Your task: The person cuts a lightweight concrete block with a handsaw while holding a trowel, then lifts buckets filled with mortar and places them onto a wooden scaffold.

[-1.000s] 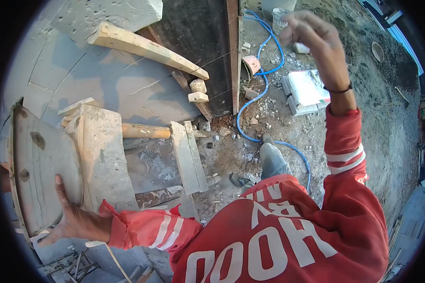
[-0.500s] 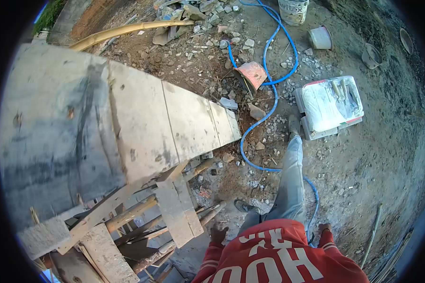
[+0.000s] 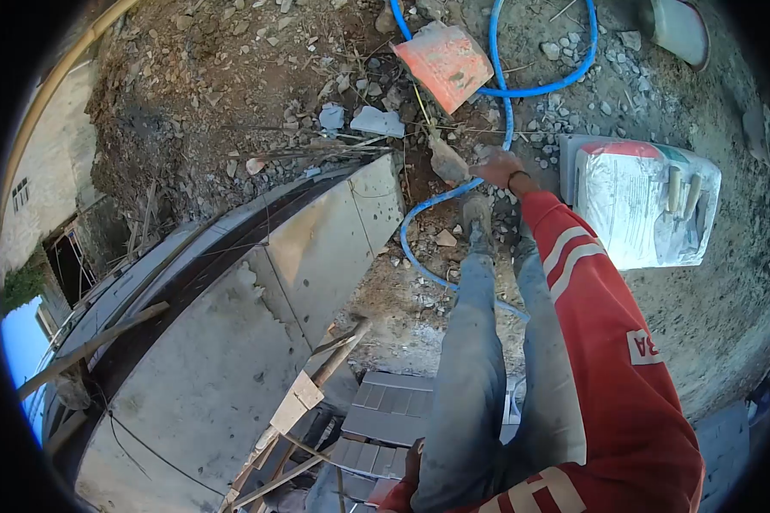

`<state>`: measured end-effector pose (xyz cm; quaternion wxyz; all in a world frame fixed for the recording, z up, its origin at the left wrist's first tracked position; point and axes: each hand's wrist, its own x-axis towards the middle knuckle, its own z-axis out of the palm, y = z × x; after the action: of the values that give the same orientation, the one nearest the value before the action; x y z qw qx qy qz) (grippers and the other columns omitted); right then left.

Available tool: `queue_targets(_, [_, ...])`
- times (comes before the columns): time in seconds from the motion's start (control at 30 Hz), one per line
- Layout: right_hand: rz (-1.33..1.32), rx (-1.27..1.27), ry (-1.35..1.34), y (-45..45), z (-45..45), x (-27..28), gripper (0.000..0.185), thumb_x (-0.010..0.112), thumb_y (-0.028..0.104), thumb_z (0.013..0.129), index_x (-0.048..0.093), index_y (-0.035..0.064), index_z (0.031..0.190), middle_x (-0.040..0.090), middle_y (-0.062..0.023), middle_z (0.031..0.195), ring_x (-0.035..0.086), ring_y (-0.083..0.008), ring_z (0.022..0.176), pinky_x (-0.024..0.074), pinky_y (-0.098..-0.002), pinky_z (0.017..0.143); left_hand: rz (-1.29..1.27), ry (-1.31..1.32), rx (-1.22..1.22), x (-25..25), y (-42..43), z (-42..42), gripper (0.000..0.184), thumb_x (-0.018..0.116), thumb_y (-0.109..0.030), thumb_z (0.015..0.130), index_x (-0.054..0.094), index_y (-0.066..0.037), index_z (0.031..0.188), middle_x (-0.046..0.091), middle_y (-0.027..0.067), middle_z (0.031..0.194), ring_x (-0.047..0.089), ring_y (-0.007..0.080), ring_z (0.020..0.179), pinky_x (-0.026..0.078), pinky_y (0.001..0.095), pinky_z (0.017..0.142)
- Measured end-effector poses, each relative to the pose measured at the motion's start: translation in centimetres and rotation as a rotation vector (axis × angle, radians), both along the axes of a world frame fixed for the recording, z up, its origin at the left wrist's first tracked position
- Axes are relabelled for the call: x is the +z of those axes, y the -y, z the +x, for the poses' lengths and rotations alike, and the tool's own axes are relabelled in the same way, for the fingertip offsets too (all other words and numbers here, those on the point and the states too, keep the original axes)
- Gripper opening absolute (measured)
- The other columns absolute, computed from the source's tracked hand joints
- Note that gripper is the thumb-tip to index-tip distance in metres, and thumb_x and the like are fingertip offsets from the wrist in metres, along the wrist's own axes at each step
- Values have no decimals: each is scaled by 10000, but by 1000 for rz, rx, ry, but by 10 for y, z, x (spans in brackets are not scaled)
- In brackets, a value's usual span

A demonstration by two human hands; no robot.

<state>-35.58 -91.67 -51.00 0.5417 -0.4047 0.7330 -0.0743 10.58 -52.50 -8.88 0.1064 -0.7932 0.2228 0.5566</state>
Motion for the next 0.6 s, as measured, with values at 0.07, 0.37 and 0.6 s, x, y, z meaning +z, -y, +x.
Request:
queue_targets(0.07, [27,-6,61,57,28,-28,799,756,590,678,653,-33,1168,634,-250,1250,621,-405,1147,486,-472,988,60,9,-79,-6,9,-42,298,586,-167,955,620,-33,1219,703,113,1084,676,218,997,534,357,855])
queue_targets(0.37, [-145,-446,417,143,99,-50,447,755,435,750,621,72,974,684,-158,981,659,-320,932,520,-429,833,-115,77,-139,-133,216,-158,444,703,-36,838,571,-6,1260,687,64,1014,669,148,923,534,292,811])
queue_targets(0.6, [-58,-700,386,172,33,139,517,444,428,971,634,34,1245,615,-292,1240,583,-452,1161,448,-500,1008,-903,40,-730,-162,483,-288,830,767,30,737,383,-50,1468,453,149,1426,528,279,1238,466,411,1001])
